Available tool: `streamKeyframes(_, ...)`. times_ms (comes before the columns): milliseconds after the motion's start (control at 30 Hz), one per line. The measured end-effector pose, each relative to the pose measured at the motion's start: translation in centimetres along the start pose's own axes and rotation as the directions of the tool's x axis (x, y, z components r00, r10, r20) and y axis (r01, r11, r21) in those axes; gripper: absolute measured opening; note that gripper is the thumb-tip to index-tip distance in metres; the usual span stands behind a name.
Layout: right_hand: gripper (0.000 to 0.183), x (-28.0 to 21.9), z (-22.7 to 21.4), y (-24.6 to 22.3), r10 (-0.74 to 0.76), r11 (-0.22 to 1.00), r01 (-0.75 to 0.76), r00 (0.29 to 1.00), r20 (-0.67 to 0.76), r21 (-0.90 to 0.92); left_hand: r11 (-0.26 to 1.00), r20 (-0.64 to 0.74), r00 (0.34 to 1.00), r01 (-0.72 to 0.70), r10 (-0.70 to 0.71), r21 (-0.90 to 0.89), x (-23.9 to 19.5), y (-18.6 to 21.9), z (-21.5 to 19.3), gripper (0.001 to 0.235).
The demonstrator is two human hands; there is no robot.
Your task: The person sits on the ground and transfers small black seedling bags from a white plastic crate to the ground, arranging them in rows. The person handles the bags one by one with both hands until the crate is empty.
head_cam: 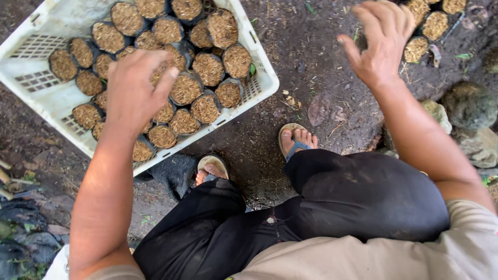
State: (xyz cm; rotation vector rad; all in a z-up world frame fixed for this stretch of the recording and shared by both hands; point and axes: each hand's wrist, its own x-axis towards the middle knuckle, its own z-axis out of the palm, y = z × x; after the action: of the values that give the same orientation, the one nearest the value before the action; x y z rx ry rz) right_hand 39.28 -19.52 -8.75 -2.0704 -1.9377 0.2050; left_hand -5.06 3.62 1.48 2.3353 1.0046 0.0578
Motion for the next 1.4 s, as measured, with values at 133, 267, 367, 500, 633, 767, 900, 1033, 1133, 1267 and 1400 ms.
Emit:
streamKeyframes(133,0.023,8.2,-2.3,-6.6,-0.458,0.873,0.453,0.889,-0.016,0.178,0.988,0.174,0.984,0.015,-0.042,0.155,0.1,-2.1,1.6,0.034)
streamKeyframes(267,0.011,12.8,-1.1,-15.2,-0.696,0.683,0.635,0.716,0.057,0.361,0.991,0.232,0.969,0.053,-0.080,0.120,-0.2,-3.5,3.4,0.033)
streamKeyframes(367,0.019,13.5,0.7,-20.7,-0.687,0.711,0.595,0.702,0.188,0.376,0.991,0.253,0.962,0.080,-0.106,0.111,-0.4,-4.8,3.9,0.035)
streamKeyframes(500,0.019,13.2,2.8,-23.7,-0.592,0.796,0.478,0.744,0.311,0.372,0.997,0.237,0.969,0.065,-0.070,0.030,-0.6,-5.8,4.3,0.035)
streamKeyframes(633,0.021,11.7,4.7,-23.9,-0.550,0.805,0.395,0.778,0.304,0.443,0.995,0.216,0.972,0.099,-0.095,-0.010,-0.9,-5.8,4.3,0.032)
streamKeyframes(767,0.014,10.6,6.6,-23.6,-0.541,0.815,0.414,0.795,0.274,0.406,0.971,0.191,0.980,0.094,-0.052,-0.218,-1.2,-6.5,2.7,0.031)
streamKeyframes(900,0.018,10.7,7.2,-23.6,-0.552,0.815,0.437,0.785,0.281,0.381,0.967,0.166,0.973,0.187,-0.159,-0.172,-1.6,-7.7,0.3,0.031)
streamKeyframes(1033,0.024,10.6,5.8,-23.5,-0.570,0.822,0.498,0.736,0.365,0.277,0.964,0.126,0.974,0.206,-0.186,-0.169,-1.7,-7.5,-1.0,0.032)
streamKeyframes(1133,0.009,9.2,2.6,-21.9,-0.478,0.674,0.433,0.873,-0.094,0.599,0.938,0.153,0.961,0.261,-0.231,-0.227,-2.4,-7.1,-1.2,0.033)
streamKeyframes(1267,0.008,7.6,-2.9,-15.2,-0.360,0.786,0.377,0.923,-0.132,0.489,0.913,0.173,0.941,0.326,-0.290,-0.245,-2.9,-6.9,-1.9,0.034)
streamKeyframes(1400,0.008,3.8,-5.5,-6.5,-0.036,0.962,0.058,0.996,-0.083,0.268,0.888,0.193,0.923,0.376,-0.333,-0.265,-3.0,-7.2,-2.5,0.035)
